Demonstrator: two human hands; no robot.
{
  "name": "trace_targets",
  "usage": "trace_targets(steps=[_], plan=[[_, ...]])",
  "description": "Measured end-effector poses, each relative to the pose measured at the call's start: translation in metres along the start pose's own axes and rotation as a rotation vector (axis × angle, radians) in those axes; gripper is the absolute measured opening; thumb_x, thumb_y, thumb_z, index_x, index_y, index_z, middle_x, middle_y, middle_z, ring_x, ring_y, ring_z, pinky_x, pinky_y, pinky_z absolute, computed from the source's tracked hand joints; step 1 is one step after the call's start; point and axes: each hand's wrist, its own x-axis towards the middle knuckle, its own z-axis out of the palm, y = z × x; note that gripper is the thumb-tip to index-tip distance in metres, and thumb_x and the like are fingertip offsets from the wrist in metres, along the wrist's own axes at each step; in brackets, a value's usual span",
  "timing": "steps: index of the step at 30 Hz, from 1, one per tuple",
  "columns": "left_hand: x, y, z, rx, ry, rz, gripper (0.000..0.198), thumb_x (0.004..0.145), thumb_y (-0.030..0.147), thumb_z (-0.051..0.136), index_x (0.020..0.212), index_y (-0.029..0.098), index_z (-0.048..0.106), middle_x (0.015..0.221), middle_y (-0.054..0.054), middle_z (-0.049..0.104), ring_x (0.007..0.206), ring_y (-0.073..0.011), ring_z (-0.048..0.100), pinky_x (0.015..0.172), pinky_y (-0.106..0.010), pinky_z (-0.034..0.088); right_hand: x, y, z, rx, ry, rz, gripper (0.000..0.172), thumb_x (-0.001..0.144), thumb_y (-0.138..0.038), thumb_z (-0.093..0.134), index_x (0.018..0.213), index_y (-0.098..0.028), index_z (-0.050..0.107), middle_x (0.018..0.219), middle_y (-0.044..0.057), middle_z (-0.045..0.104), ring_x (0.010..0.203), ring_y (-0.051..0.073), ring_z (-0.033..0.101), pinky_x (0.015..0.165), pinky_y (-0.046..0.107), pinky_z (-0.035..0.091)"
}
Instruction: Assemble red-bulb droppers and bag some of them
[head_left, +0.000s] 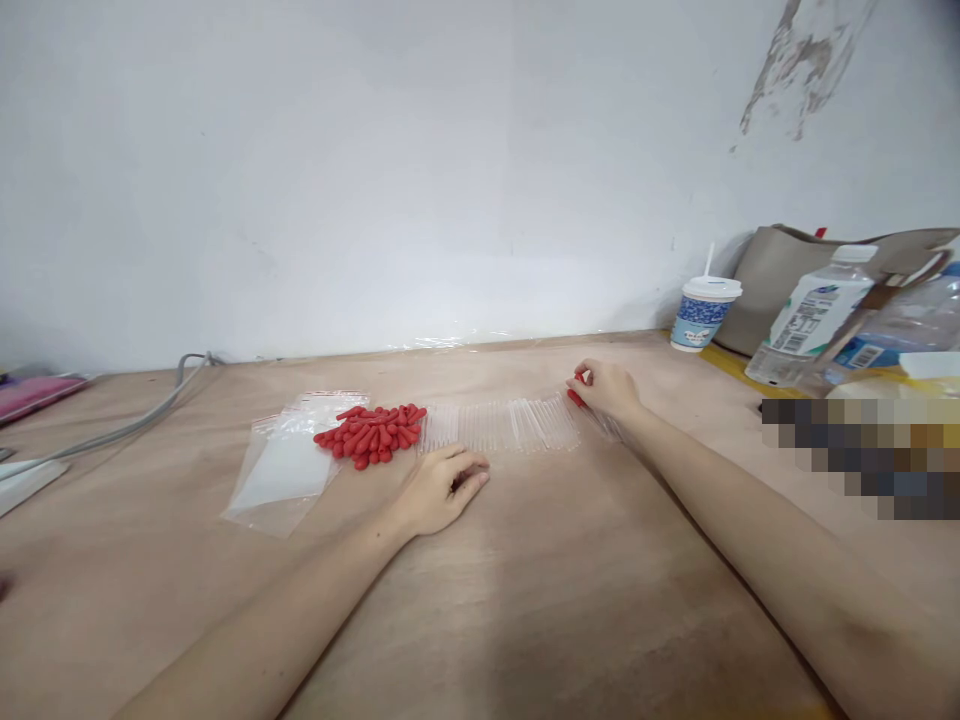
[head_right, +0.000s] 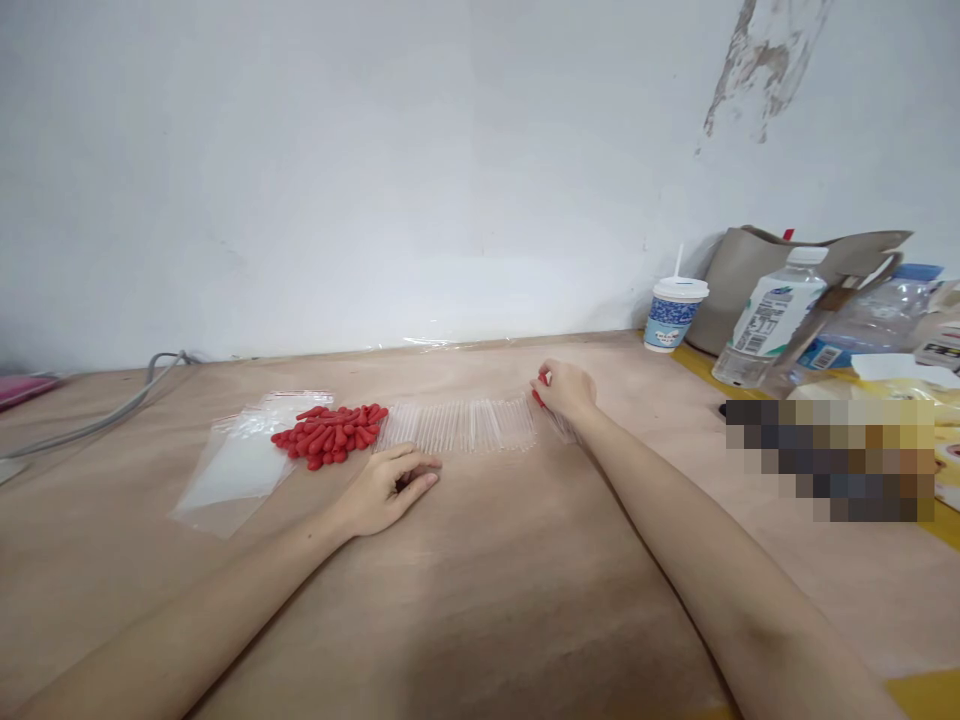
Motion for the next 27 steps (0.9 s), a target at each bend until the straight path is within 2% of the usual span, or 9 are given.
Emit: trace_targets(steps=[3,6,10,12,17,23,27], plan=[[0.000,0.000,-0.001,0.002,0.000,0.007,0.021,0.087,0.028,0.046,0.096,0.019,0.062,0.083,-0.004,0.060,0.071,-0.0131,0.057,0.064,-0.025,0.045,0.000,0.000,-0.003,-0.043,0.011,0.033,0.033,0.074,-0.041,0.056,0.099,-0.020,0.061,0.081,0.006,0.066,0.078,0.021,0.059,0.061,0.027,0.038],[0.000,0.000,-0.001,0.008,-0.005,0.006,0.021,0.087,0.029,0.046,0.096,0.019,0.063,0.082,-0.004,0.059,0.069,-0.0132,0.057,0.063,-0.025,0.045,0.001,-0.006,-0.011,-0.086,-0.024,0.082,0.031,0.072,-0.044,0.056,0.090,-0.019,0.064,0.084,0.007,0.066,0.079,0.021,0.059,0.060,0.027,0.039],[0.000,-0.001,0.000,-0.003,-0.006,0.014,0.021,0.088,0.028,0.045,0.095,0.020,0.063,0.083,-0.004,0.059,0.070,-0.0134,0.057,0.064,-0.026,0.045,-0.006,-0.021,-0.022,-0.098,-0.265,0.086,0.022,0.065,-0.041,0.061,0.067,-0.020,0.065,0.077,0.007,0.066,0.073,0.020,0.060,0.056,0.026,0.038],[0.000,-0.001,0.000,-0.004,-0.003,0.015,0.021,0.087,0.028,0.045,0.095,0.020,0.063,0.083,-0.004,0.059,0.070,-0.0134,0.057,0.064,-0.025,0.045,-0.010,-0.027,-0.023,-0.103,-0.330,0.085,0.019,0.063,-0.038,0.062,0.063,-0.019,0.065,0.072,0.007,0.065,0.068,0.020,0.061,0.054,0.026,0.038],[0.000,-0.001,0.001,0.002,-0.002,0.013,0.020,0.087,0.027,0.046,0.096,0.019,0.063,0.082,-0.004,0.059,0.070,-0.0133,0.057,0.063,-0.025,0.044,-0.014,-0.033,-0.020,-0.132,-0.362,0.117,0.018,0.060,-0.034,0.062,0.060,-0.016,0.062,0.063,0.010,0.063,0.062,0.021,0.061,0.051,0.027,0.039],[0.000,0.000,0.000,0.009,-0.008,0.005,0.020,0.087,0.027,0.046,0.095,0.018,0.063,0.081,-0.004,0.058,0.069,-0.0129,0.057,0.063,-0.025,0.044,-0.014,-0.032,-0.015,-0.144,-0.361,0.159,0.021,0.060,-0.036,0.061,0.066,-0.016,0.062,0.072,0.013,0.065,0.066,0.025,0.062,0.051,0.029,0.041],[0.000,0.000,0.001,0.017,-0.008,0.014,0.020,0.087,0.027,0.045,0.096,0.019,0.061,0.082,-0.003,0.058,0.068,-0.0132,0.056,0.063,-0.026,0.044,-0.015,-0.035,-0.017,-0.144,-0.349,0.162,0.019,0.063,-0.035,0.059,0.066,-0.016,0.061,0.071,0.014,0.064,0.067,0.026,0.062,0.052,0.031,0.041]])
